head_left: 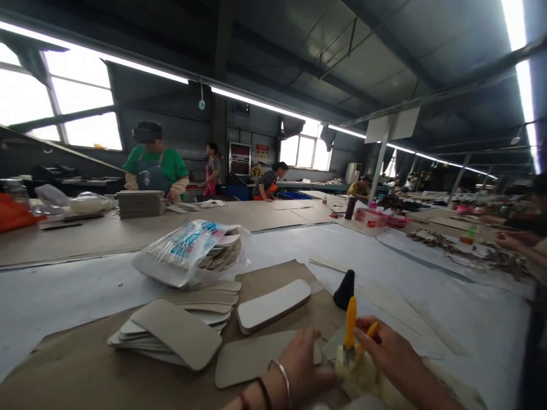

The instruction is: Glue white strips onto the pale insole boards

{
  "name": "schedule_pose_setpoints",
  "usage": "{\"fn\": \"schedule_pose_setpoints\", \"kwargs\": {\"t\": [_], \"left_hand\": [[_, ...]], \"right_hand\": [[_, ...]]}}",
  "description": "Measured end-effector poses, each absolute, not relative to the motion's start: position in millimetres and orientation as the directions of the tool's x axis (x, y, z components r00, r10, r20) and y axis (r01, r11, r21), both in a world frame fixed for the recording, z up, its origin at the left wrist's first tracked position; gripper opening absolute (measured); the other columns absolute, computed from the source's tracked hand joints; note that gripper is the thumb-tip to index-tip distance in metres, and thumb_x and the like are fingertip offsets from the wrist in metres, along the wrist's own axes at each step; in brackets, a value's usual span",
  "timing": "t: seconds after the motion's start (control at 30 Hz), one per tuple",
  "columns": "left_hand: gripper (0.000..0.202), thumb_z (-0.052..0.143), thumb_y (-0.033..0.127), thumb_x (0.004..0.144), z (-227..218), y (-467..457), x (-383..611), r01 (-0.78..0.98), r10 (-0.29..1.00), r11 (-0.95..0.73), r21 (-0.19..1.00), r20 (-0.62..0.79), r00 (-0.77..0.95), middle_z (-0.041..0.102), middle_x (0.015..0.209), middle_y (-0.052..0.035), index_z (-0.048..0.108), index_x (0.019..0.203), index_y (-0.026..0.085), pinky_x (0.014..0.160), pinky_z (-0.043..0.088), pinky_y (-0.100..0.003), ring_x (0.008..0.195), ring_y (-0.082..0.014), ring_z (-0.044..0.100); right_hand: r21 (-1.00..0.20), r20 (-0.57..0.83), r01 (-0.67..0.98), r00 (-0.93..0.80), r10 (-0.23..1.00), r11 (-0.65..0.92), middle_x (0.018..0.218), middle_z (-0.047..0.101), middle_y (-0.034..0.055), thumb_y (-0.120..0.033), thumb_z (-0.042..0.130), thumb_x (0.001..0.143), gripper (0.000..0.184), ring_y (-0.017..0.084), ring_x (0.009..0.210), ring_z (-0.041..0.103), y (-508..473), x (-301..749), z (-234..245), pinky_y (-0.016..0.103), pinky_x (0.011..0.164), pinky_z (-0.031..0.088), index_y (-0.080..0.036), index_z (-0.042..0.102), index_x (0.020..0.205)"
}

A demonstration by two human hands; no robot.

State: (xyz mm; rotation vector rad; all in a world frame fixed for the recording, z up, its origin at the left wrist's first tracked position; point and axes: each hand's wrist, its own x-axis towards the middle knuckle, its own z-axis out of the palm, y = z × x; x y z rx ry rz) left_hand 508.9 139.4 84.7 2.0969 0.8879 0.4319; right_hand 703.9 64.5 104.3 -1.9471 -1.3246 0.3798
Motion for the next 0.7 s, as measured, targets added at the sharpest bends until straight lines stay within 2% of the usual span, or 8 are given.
{"fn": "schedule_pose_setpoints", "kwargs": {"t": [0.07,0.13,0.2,0.3,0.4,0.57,0.7], "left_hand": [[0.077,0.065,0.038,0.067,93,149,534,0.368,0.736,-0.404,0.838,0.059,0.674,0.050,0.121,-0.0205,0.037,0.130,0.005,0.091,0.041,-0.037,0.106,-0.0273,0.050],[0.073,0.060,0.033,0.071,95,155,556,0.265,0.710,-0.406,0.875,0.119,0.694,0.049,0.124,-0.0183,0.033,0.133,0.007,0.095,0.037,-0.037,0.110,-0.0252,0.048],[0.060,0.055,0.033,0.076,94,158,570,0.154,0.643,-0.405,0.902,0.161,0.749,0.057,0.117,-0.0123,0.040,0.130,0.013,0.091,0.040,-0.035,0.107,-0.0225,0.051],[0.036,0.050,0.034,0.078,94,158,575,0.054,0.547,-0.414,0.909,0.200,0.813,0.066,0.097,-0.0070,0.061,0.106,0.014,0.084,0.044,-0.030,0.093,-0.0200,0.059],[0.029,0.051,0.035,0.075,96,156,568,0.071,0.552,-0.451,0.890,0.216,0.805,0.069,0.086,-0.0060,0.068,0.087,0.014,0.081,0.045,-0.031,0.083,-0.0208,0.061],[0.029,0.050,0.035,0.073,96,150,563,0.148,0.613,-0.495,0.856,0.223,0.758,0.070,0.086,-0.0067,0.068,0.085,0.015,0.079,0.045,-0.034,0.080,-0.0227,0.061],[0.030,0.048,0.036,0.074,91,150,564,0.162,0.635,-0.493,0.855,0.227,0.738,0.070,0.084,-0.0059,0.067,0.085,0.016,0.077,0.045,-0.032,0.079,-0.0218,0.061]], "right_hand": [[-0.709,0.171,0.689,0.376,0.911,-0.151,0.092,0.065,0.0077,-0.046,0.045,0.075,0.034,0.024,0.087,0.060,57,695,116,0.034,0.079,0.043,-0.020,0.059,0.091],[-0.686,0.194,0.718,0.342,0.919,-0.122,0.089,0.064,0.0072,-0.037,0.044,0.078,0.026,0.022,0.083,0.059,53,688,126,0.032,0.077,0.043,-0.018,0.058,0.089],[-0.670,0.196,0.727,0.371,0.908,-0.152,0.085,0.064,0.0059,-0.030,0.047,0.080,0.019,0.019,0.079,0.059,52,686,131,0.030,0.074,0.042,-0.016,0.057,0.089],[-0.691,0.179,0.696,0.427,0.886,-0.196,0.083,0.063,0.0051,-0.023,0.050,0.081,0.013,0.017,0.077,0.058,51,687,132,0.027,0.071,0.042,-0.015,0.056,0.089],[-0.698,0.203,0.690,0.449,0.870,-0.193,0.083,0.061,0.0049,-0.018,0.050,0.082,0.009,0.017,0.075,0.056,50,686,129,0.026,0.069,0.040,-0.015,0.055,0.088],[-0.646,0.298,0.744,0.452,0.841,-0.171,0.078,0.059,0.0037,-0.017,0.048,0.082,0.004,0.016,0.072,0.055,58,683,135,0.025,0.067,0.039,-0.016,0.052,0.082],[-0.589,0.394,0.791,0.457,0.798,-0.163,0.079,0.059,0.0034,-0.019,0.048,0.082,0.005,0.016,0.071,0.054,65,688,150,0.026,0.067,0.038,-0.017,0.051,0.080]]}}
